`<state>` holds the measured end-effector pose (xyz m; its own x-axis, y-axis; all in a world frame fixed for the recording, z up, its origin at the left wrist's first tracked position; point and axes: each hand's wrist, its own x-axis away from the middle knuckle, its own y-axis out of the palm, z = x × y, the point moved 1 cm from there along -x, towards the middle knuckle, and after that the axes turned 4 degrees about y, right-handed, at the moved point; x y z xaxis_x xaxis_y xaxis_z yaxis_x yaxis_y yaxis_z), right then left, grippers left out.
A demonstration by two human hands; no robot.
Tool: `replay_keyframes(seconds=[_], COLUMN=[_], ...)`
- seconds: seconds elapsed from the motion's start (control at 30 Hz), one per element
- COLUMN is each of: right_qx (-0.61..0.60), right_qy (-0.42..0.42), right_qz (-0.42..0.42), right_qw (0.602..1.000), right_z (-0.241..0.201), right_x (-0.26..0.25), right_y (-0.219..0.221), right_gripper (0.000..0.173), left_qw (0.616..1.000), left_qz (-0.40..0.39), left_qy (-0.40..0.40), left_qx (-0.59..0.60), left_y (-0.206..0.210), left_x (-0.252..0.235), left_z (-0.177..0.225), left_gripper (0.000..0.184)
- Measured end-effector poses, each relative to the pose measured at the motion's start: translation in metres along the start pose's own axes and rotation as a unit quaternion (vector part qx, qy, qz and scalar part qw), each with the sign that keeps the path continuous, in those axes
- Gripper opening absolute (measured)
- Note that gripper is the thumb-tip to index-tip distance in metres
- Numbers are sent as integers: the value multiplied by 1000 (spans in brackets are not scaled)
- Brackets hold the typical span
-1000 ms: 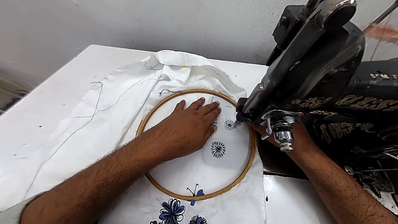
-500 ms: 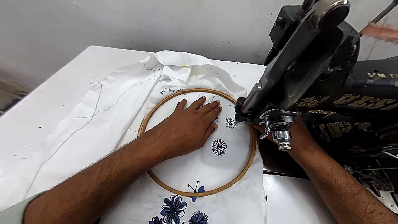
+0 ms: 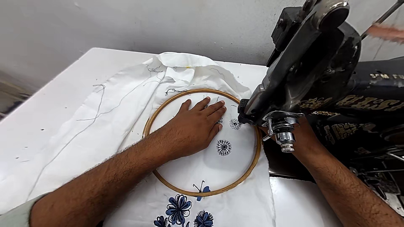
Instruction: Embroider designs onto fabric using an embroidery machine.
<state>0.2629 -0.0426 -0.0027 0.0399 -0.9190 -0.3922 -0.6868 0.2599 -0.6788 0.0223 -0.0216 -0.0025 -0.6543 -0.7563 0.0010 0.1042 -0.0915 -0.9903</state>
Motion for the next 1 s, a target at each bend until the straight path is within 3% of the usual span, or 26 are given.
replay_keyframes(seconds=[0.67,1.0], right_qx=[68,87], right_qy=[86,48], right_qz=[-46,-25], right_qw=[993,995], right_z=[-16,-17], right_x=[-1,-3], right_y=[-10,-10], right_gripper=[19,21], left_qw=[1000,1000], left_qz=[3,21], left_qy=[6,11], left_qx=[10,11], left_y=[3,6], left_x=[-3,-5], left_z=[2,2], left_gripper=[56,56])
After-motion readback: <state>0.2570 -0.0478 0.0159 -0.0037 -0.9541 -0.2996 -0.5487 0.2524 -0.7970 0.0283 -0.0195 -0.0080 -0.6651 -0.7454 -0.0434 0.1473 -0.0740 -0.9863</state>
